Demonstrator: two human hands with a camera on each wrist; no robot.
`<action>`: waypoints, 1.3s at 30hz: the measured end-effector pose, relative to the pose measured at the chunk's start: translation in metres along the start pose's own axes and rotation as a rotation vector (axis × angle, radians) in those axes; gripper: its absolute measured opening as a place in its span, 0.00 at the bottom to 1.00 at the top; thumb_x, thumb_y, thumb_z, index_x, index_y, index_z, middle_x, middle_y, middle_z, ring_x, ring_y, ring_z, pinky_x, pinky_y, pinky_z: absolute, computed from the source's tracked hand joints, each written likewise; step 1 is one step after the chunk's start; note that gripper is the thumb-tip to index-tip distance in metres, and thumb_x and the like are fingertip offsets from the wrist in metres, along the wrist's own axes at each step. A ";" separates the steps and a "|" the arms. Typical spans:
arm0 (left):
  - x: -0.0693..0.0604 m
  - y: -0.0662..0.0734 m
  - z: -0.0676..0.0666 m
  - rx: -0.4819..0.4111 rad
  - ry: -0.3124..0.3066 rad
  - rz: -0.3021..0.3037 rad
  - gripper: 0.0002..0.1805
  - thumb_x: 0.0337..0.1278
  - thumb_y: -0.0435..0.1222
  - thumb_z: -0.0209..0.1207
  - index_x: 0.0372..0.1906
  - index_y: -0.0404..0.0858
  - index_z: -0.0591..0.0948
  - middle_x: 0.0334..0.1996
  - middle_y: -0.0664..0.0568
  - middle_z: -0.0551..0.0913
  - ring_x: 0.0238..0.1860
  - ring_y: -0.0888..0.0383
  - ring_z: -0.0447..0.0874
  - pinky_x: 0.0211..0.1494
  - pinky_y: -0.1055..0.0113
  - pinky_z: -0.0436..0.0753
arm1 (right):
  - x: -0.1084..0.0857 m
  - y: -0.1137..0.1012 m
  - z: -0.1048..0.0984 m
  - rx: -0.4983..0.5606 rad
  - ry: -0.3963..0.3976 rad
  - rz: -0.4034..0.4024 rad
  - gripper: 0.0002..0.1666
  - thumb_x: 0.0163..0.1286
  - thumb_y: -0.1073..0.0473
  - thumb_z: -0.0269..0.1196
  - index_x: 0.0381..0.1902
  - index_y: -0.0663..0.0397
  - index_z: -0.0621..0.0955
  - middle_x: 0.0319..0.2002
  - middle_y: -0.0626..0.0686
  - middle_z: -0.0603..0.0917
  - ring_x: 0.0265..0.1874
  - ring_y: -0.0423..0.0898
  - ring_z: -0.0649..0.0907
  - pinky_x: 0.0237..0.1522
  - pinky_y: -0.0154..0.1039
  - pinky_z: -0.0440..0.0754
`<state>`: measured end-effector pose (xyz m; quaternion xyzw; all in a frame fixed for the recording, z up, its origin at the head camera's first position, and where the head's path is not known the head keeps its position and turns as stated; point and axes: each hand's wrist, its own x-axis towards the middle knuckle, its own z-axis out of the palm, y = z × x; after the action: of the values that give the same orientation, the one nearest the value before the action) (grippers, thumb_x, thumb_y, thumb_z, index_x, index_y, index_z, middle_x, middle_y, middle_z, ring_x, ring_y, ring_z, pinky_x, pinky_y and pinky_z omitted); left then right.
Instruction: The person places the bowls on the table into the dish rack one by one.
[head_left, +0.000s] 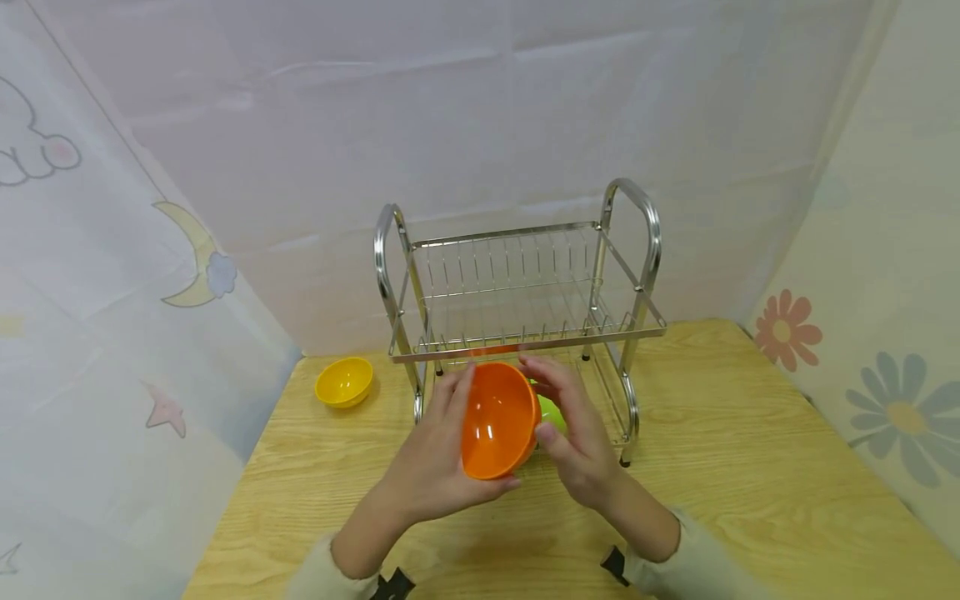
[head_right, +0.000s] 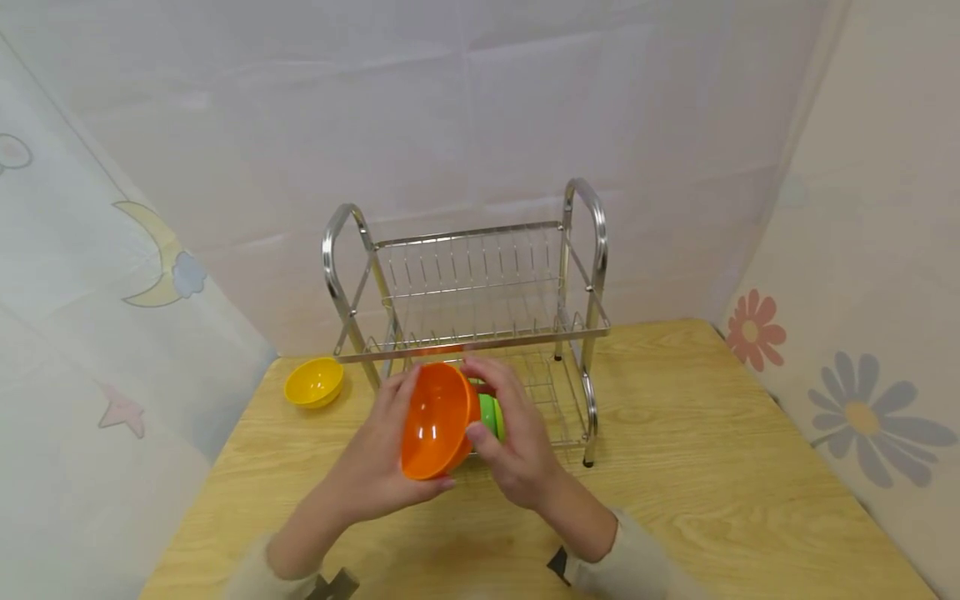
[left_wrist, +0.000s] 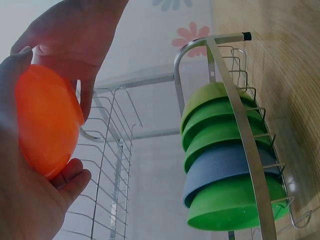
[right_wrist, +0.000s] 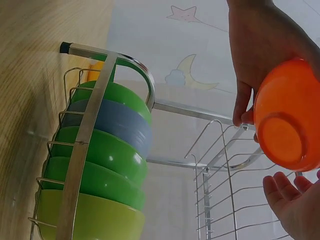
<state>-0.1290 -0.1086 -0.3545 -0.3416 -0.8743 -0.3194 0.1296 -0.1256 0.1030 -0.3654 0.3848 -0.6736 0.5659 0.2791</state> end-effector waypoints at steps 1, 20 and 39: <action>0.001 0.001 0.001 -0.009 -0.002 -0.002 0.72 0.35 0.60 0.78 0.83 0.44 0.47 0.72 0.49 0.60 0.61 0.52 0.75 0.55 0.56 0.86 | 0.000 0.000 0.001 0.000 -0.001 0.005 0.35 0.80 0.48 0.49 0.70 0.71 0.65 0.69 0.64 0.69 0.66 0.53 0.73 0.69 0.39 0.73; 0.009 0.015 0.022 -0.027 -0.058 -0.051 0.75 0.37 0.65 0.75 0.83 0.41 0.41 0.73 0.44 0.59 0.58 0.49 0.77 0.52 0.56 0.86 | -0.006 0.001 0.009 0.069 0.073 0.088 0.36 0.66 0.62 0.56 0.71 0.68 0.66 0.66 0.66 0.71 0.55 0.55 0.79 0.49 0.43 0.87; 0.001 0.025 -0.001 0.177 -0.220 0.044 0.54 0.66 0.71 0.45 0.83 0.42 0.44 0.81 0.49 0.53 0.76 0.48 0.63 0.69 0.50 0.75 | -0.010 0.010 -0.017 0.019 0.057 0.063 0.32 0.60 0.67 0.54 0.64 0.71 0.72 0.58 0.62 0.79 0.47 0.50 0.82 0.40 0.40 0.89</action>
<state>-0.1131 -0.0944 -0.3418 -0.3808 -0.9004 -0.1987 0.0695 -0.1296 0.1223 -0.3754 0.3498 -0.6717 0.5915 0.2767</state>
